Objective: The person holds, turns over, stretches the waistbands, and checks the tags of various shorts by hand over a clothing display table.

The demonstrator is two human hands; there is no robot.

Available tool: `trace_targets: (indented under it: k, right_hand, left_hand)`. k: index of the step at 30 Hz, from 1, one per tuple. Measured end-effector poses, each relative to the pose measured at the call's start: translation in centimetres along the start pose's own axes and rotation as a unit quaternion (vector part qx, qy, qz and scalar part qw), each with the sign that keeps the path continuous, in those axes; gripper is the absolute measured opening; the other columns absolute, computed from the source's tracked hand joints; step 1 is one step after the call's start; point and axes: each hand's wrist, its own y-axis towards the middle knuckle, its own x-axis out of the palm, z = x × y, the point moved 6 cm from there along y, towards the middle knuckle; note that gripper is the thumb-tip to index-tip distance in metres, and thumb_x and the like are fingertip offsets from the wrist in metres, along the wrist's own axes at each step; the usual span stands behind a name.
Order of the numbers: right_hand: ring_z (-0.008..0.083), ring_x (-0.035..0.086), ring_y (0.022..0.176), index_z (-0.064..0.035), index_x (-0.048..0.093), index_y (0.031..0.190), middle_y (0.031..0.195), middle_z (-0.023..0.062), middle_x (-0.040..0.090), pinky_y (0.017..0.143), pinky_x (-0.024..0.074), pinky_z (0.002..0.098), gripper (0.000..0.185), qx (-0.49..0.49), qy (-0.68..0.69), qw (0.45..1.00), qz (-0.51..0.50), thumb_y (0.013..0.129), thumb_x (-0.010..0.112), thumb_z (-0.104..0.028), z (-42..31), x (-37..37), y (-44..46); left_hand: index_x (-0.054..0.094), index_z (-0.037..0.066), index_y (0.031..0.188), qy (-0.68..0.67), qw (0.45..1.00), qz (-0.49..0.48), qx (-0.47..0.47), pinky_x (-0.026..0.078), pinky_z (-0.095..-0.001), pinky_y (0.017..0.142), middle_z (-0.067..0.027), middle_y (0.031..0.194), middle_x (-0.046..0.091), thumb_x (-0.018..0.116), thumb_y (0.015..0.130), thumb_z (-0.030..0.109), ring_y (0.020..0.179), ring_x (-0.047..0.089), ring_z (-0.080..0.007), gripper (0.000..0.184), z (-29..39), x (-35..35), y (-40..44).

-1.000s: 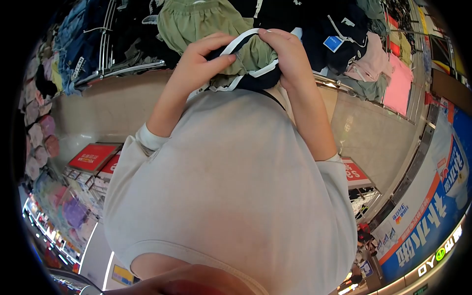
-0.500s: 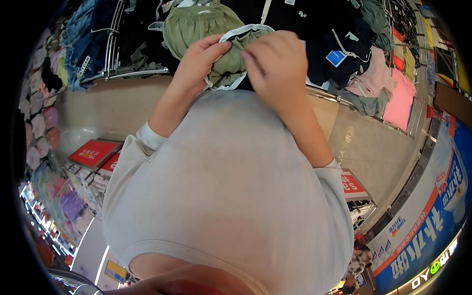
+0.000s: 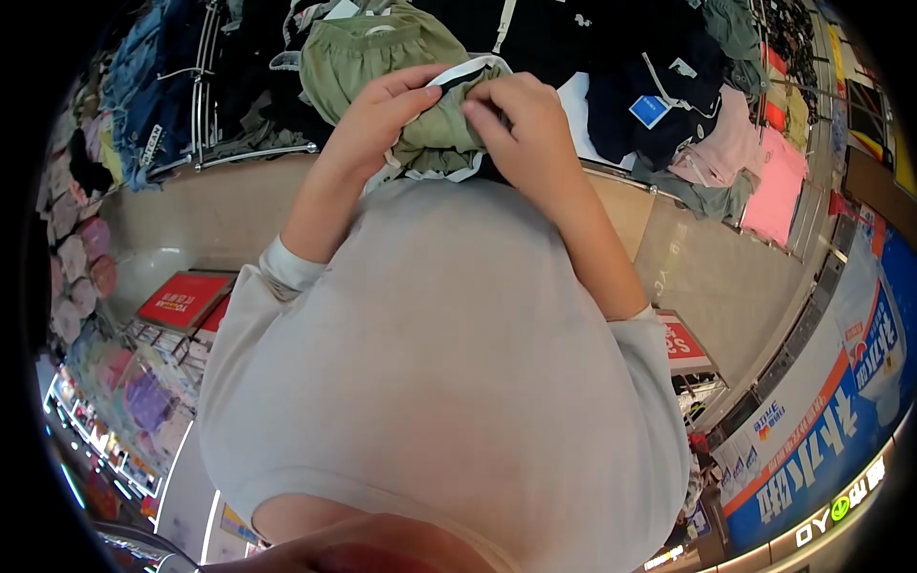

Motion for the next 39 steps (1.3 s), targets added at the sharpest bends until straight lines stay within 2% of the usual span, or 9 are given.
trace_targets:
  k: [8,10,14,17,25,29,31,33,39]
  right_hand:
    - [0.0243,0.056,0.073,-0.0017,0.061,0.080,0.075,0.0084,0.062,0.064,0.0439,0.0342,0.010,-0.026,0.019,0.999,-0.021,0.078,0.067,-0.009,-0.3,0.1,0.1]
    - [0.0177,0.054,0.072,-0.0014,0.059,0.082,0.074,0.0064,0.059,0.064,0.0430,0.0304,0.008,0.104,0.087,0.991,-0.007,0.080,0.063,-0.008,1.4,0.3,-0.3]
    - [0.0115,0.051,0.072,-0.0008,0.057,0.084,0.076,0.0038,0.056,0.064,0.0420,0.0268,0.010,0.187,0.168,0.968,-0.020,0.082,0.061,-0.010,1.3,-0.4,-0.9]
    - [0.0084,0.048,0.072,-0.0004,0.055,0.084,0.077,0.0015,0.054,0.064,0.0419,0.0255,0.010,0.164,0.185,0.969,-0.007,0.083,0.060,-0.010,1.4,-0.7,-1.3]
    - [0.0232,0.056,0.076,-0.0031,0.059,0.083,0.078,0.0085,0.060,0.067,0.0441,0.0322,0.010,0.025,0.015,0.999,0.012,0.076,0.066,-0.007,-0.3,-1.8,-2.4]
    - [0.0245,0.058,0.080,-0.0047,0.062,0.082,0.076,0.0061,0.061,0.071,0.0441,0.0342,0.009,-0.027,-0.059,0.996,0.055,0.075,0.067,-0.006,-1.5,-3.1,-3.0]
    - [0.0253,0.059,0.080,-0.0059,0.065,0.081,0.075,0.0050,0.062,0.073,0.0439,0.0360,0.007,-0.235,-0.169,0.952,0.104,0.075,0.067,-0.005,-3.5,-3.4,-3.8]
    - [0.0260,0.060,0.080,-0.0055,0.066,0.081,0.077,0.0057,0.063,0.074,0.0439,0.0362,0.007,-0.218,-0.141,0.961,0.098,0.075,0.066,-0.004,-3.0,-3.5,-4.4]
    - [0.0270,0.061,0.077,-0.0029,0.067,0.082,0.079,0.0078,0.064,0.072,0.0449,0.0360,0.008,-0.121,-0.047,0.989,0.075,0.075,0.068,-0.005,-2.0,-4.3,-5.4]
  left_hand:
    - [0.050,-0.002,0.134,-0.009,0.999,-0.029,0.018,0.045,-0.0258,0.094,-0.0070,0.123,0.060,0.053,0.091,0.005,0.109,0.057,-0.0114,0.043,1.3,1.1,-0.3]
    - [0.049,-0.001,0.135,-0.014,0.999,-0.032,0.025,0.045,-0.0257,0.094,-0.0071,0.124,0.060,0.054,0.090,0.004,0.109,0.057,-0.0112,0.046,1.5,1.1,-0.4]
    - [0.047,0.000,0.137,-0.017,0.998,-0.054,0.032,0.046,-0.0265,0.094,-0.0076,0.124,0.060,0.060,0.082,0.003,0.109,0.058,-0.0125,0.057,1.3,1.3,-0.7]
    - [0.048,0.002,0.136,-0.047,0.996,-0.063,0.033,0.046,-0.0240,0.091,-0.0063,0.123,0.060,0.059,0.077,-0.001,0.109,0.057,-0.0115,0.061,0.7,1.7,-0.8]
    - [0.051,0.003,0.133,-0.114,0.991,-0.068,0.019,0.044,-0.0236,0.091,-0.0040,0.125,0.058,0.056,0.071,-0.003,0.113,0.054,-0.0099,0.063,-0.7,3.2,-1.3]
    - [0.051,0.004,0.133,-0.106,0.993,-0.055,0.021,0.044,-0.0239,0.092,-0.0038,0.125,0.057,0.055,0.072,-0.003,0.112,0.054,-0.0101,0.062,-1.4,4.0,-1.5]
    - [0.050,0.004,0.134,-0.095,0.994,-0.049,0.024,0.044,-0.0240,0.092,-0.0038,0.125,0.057,0.055,0.073,-0.004,0.112,0.053,-0.0101,0.062,-1.7,4.3,-1.7]
    - [0.045,0.003,0.138,-0.092,0.994,-0.055,0.008,0.040,-0.0279,0.102,-0.0054,0.130,0.054,0.059,0.073,-0.001,0.120,0.050,-0.0140,0.066,-2.1,4.8,-1.6]
    - [0.048,0.004,0.136,-0.087,0.995,-0.055,0.010,0.043,-0.0238,0.093,-0.0043,0.121,0.057,0.054,0.074,-0.005,0.107,0.055,-0.0100,0.063,-1.7,6.6,-2.2]
